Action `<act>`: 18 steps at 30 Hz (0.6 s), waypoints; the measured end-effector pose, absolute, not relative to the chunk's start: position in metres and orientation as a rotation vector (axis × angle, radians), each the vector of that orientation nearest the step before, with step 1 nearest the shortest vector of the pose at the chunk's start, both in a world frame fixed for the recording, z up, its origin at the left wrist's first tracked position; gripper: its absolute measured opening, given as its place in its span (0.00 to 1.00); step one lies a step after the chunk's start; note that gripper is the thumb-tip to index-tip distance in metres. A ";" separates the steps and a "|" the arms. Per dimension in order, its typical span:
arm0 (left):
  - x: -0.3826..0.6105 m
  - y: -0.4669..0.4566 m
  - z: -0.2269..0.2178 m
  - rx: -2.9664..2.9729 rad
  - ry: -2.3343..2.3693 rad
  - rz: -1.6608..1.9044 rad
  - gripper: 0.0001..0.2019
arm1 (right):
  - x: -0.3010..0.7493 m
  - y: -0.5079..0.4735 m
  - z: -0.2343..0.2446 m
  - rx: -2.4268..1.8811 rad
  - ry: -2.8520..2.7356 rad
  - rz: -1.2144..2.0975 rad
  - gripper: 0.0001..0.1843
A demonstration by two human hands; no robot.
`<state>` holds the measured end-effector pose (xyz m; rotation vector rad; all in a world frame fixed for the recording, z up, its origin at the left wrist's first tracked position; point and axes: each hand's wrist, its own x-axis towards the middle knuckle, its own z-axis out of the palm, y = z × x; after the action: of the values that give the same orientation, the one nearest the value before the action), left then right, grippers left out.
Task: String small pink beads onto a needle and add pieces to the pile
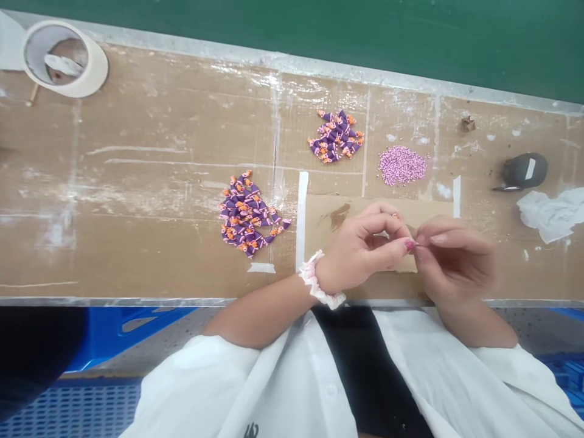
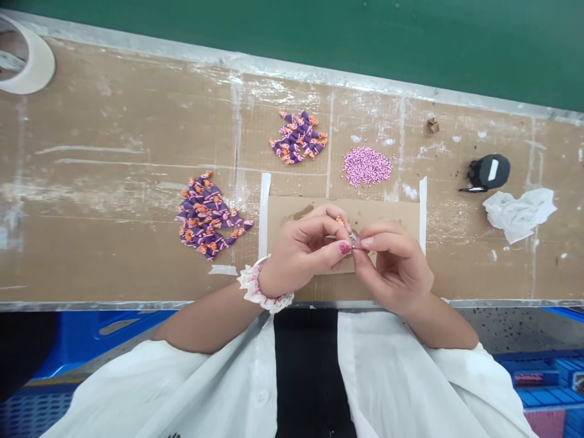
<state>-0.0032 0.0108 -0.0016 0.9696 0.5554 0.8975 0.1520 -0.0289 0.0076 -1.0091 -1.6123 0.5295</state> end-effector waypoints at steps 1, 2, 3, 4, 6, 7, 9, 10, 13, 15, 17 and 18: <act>-0.003 0.011 -0.002 1.006 0.566 0.910 0.09 | 0.151 -0.029 0.008 -1.012 -1.595 0.560 0.23; -0.004 0.011 -0.002 1.045 0.577 0.922 0.09 | 0.150 -0.029 0.009 -1.015 -1.576 0.590 0.23; -0.004 0.011 -0.002 1.085 0.588 0.933 0.09 | 0.150 -0.029 0.010 -1.019 -1.557 0.616 0.23; -0.004 0.011 -0.002 1.121 0.600 0.943 0.09 | 0.149 -0.029 0.010 -1.023 -1.543 0.640 0.23; -0.004 0.011 -0.002 1.177 0.619 0.951 0.10 | 0.149 -0.030 0.011 -1.027 -1.533 0.665 0.22; -0.004 0.011 -0.002 1.195 0.626 0.953 0.10 | 0.149 -0.030 0.011 -1.027 -1.535 0.667 0.22; -0.004 0.011 -0.001 1.221 0.636 0.957 0.11 | 0.149 -0.030 0.012 -1.028 -1.541 0.668 0.22; -0.004 0.011 -0.001 1.235 0.636 0.961 0.10 | 0.149 -0.030 0.013 -1.030 -1.543 0.673 0.21; -0.004 0.011 -0.001 1.313 0.638 1.010 0.07 | 0.149 -0.029 0.015 -1.044 -1.540 0.717 0.20; -0.004 0.012 -0.002 1.416 0.651 1.062 0.06 | 0.150 -0.029 0.016 -1.060 -1.538 0.749 0.20; -0.005 0.013 -0.002 1.533 0.679 1.099 0.05 | 0.150 -0.029 0.017 -1.076 -1.535 0.787 0.20; -0.005 0.013 -0.002 1.585 0.693 1.109 0.06 | 0.151 -0.029 0.018 -1.084 -1.530 0.806 0.20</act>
<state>-0.0054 0.0134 -0.0025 1.5845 0.6932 1.1087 0.1507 -0.0293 0.0176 -1.0837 -1.5300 0.8057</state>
